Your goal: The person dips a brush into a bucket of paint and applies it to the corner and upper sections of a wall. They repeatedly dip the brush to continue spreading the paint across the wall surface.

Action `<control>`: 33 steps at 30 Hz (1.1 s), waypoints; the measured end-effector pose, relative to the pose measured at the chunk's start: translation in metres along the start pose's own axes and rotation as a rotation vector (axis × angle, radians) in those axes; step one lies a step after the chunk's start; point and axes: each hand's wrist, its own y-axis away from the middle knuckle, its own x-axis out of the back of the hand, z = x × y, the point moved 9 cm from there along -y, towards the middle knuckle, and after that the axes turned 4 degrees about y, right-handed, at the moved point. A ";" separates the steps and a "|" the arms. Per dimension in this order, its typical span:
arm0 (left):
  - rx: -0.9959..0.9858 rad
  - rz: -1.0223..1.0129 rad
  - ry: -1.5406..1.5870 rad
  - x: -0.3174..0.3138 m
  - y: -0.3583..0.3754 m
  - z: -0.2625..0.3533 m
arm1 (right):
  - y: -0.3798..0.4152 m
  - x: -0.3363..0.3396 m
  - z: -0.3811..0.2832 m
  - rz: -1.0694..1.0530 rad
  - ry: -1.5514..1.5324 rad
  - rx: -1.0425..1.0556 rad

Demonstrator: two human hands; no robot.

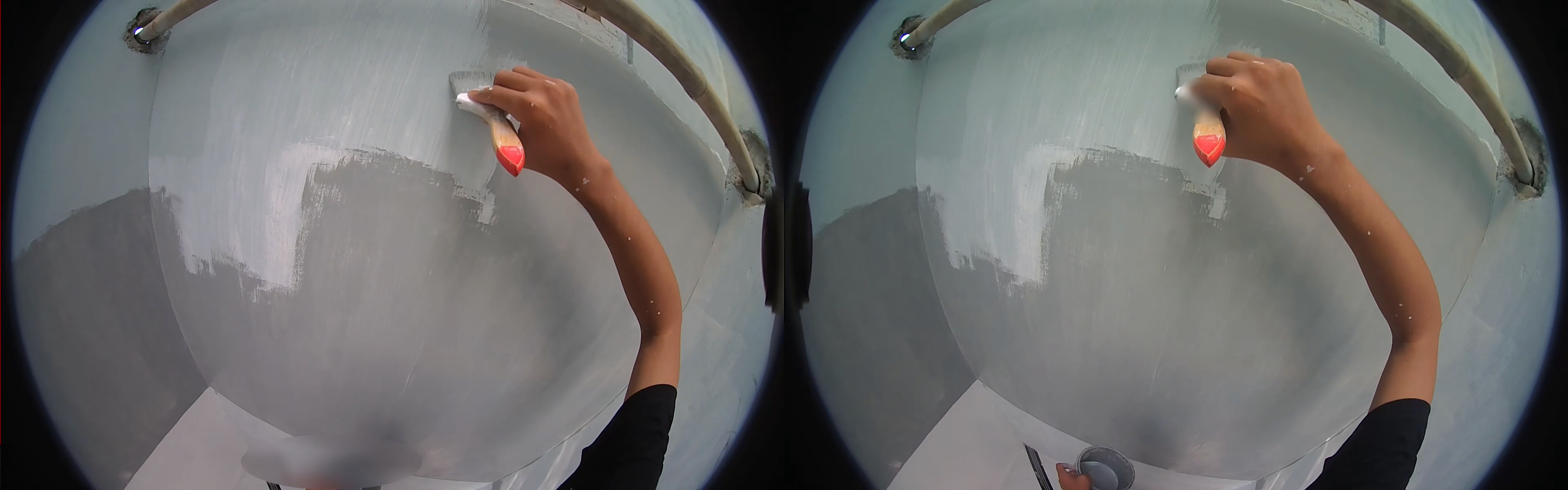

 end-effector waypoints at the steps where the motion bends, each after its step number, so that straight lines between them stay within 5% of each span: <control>1: -0.014 -0.008 -0.007 0.000 -0.001 -0.007 | 0.001 0.004 -0.010 -0.059 -0.055 -0.043; 6: -0.012 -0.007 -0.083 -0.003 -0.003 -0.016 | 0.012 -0.010 -0.009 -0.234 -0.567 -0.363; 9: -0.016 0.002 -0.087 -0.002 -0.006 -0.015 | 0.022 -0.032 0.029 -0.298 -0.586 -0.520; 11: -0.065 0.071 -0.028 0.008 -0.002 0.019 | 0.014 -0.022 0.065 -0.116 -0.516 -0.472; 14: 0.034 -0.044 -0.125 -0.001 -0.008 -0.016 | -0.021 0.014 0.128 0.025 -0.207 -0.368; 16: 0.014 -0.003 -0.084 0.006 -0.004 0.008 | -0.053 0.057 0.101 0.121 -0.103 -0.407; 19: -0.006 -0.019 -0.065 0.006 -0.001 0.005 | -0.026 0.011 0.083 -0.028 0.257 0.072; 22: -0.003 0.007 -0.066 0.010 0.000 0.016 | 0.004 -0.014 0.029 -0.076 0.310 0.037; 28: -0.048 -0.033 -0.052 0.004 -0.005 0.001 | 0.059 -0.022 -0.116 -0.480 -0.142 0.106; 31: -0.068 -0.040 -0.042 0.004 -0.006 0.008 | 0.051 -0.023 -0.108 -0.633 -0.385 -0.006; 33: -0.081 -0.025 -0.039 0.007 -0.007 0.010 | 0.031 -0.020 -0.056 -0.401 -0.544 -0.080</control>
